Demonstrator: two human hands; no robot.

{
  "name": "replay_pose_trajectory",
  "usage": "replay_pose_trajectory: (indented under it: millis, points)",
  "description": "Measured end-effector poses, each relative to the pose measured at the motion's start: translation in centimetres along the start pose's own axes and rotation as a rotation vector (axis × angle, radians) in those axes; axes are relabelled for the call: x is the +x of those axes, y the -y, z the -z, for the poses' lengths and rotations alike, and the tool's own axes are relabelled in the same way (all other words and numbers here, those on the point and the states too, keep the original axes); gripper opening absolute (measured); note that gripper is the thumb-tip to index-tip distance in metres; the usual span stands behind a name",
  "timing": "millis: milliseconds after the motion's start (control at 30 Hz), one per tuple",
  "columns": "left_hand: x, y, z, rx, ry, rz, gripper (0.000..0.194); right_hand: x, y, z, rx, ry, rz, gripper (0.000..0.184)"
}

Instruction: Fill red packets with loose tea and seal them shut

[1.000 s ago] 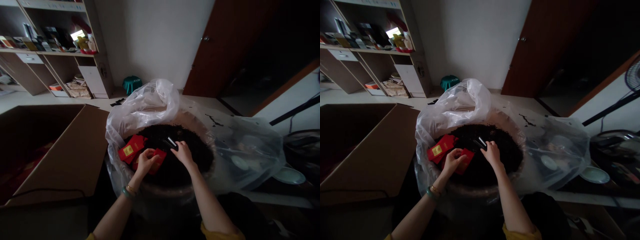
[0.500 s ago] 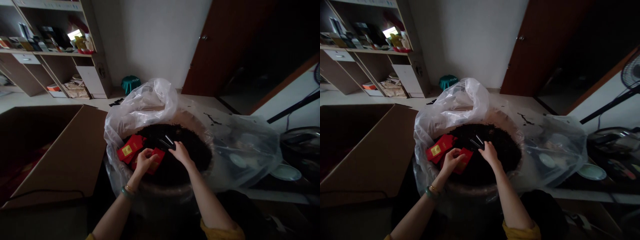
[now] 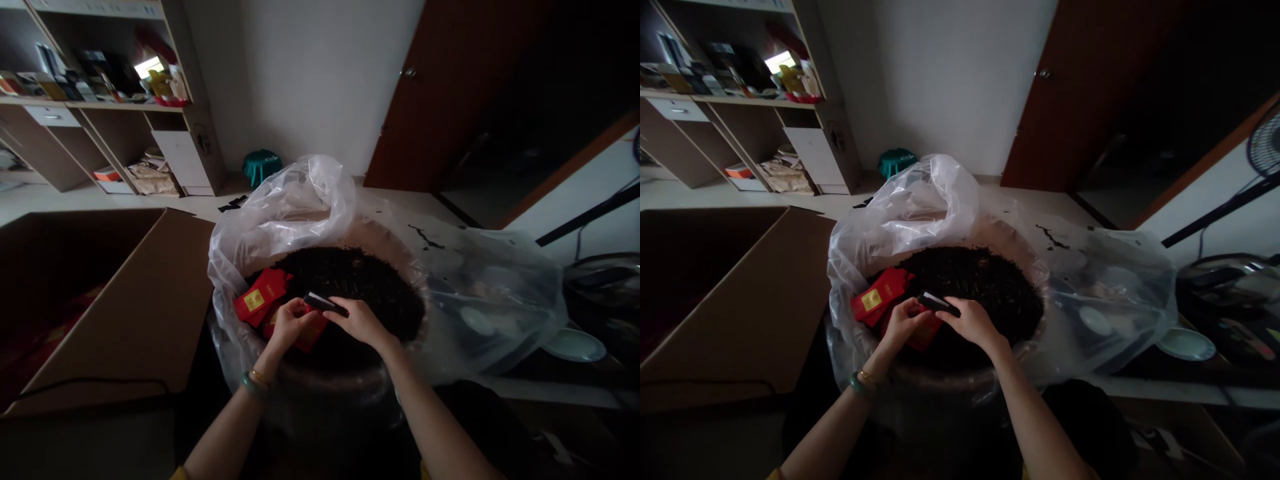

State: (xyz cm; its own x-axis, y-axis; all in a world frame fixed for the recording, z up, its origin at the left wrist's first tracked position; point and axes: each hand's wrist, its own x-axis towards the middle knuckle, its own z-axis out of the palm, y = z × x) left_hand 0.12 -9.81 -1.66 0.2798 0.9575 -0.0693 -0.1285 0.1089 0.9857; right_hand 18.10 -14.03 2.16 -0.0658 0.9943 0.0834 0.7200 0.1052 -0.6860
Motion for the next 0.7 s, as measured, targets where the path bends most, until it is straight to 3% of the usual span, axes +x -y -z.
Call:
replay_pose_trajectory:
  millis: [133,500,700]
  points:
    - [-0.01,0.04,-0.01,-0.039,0.016,0.036,0.035,0.28,0.22,-0.04,-0.062,-0.053,-0.017,0.036]
    - [-0.19,-0.55,-0.33,-0.065,0.037,0.042,0.03,0.19,0.7,0.37,-0.074,-0.028,-0.027,0.033]
    - [-0.21,-0.5,-0.21,-0.037,-0.035,0.026,0.027,0.44,0.29,0.3,0.0,0.009,-0.014,0.036]
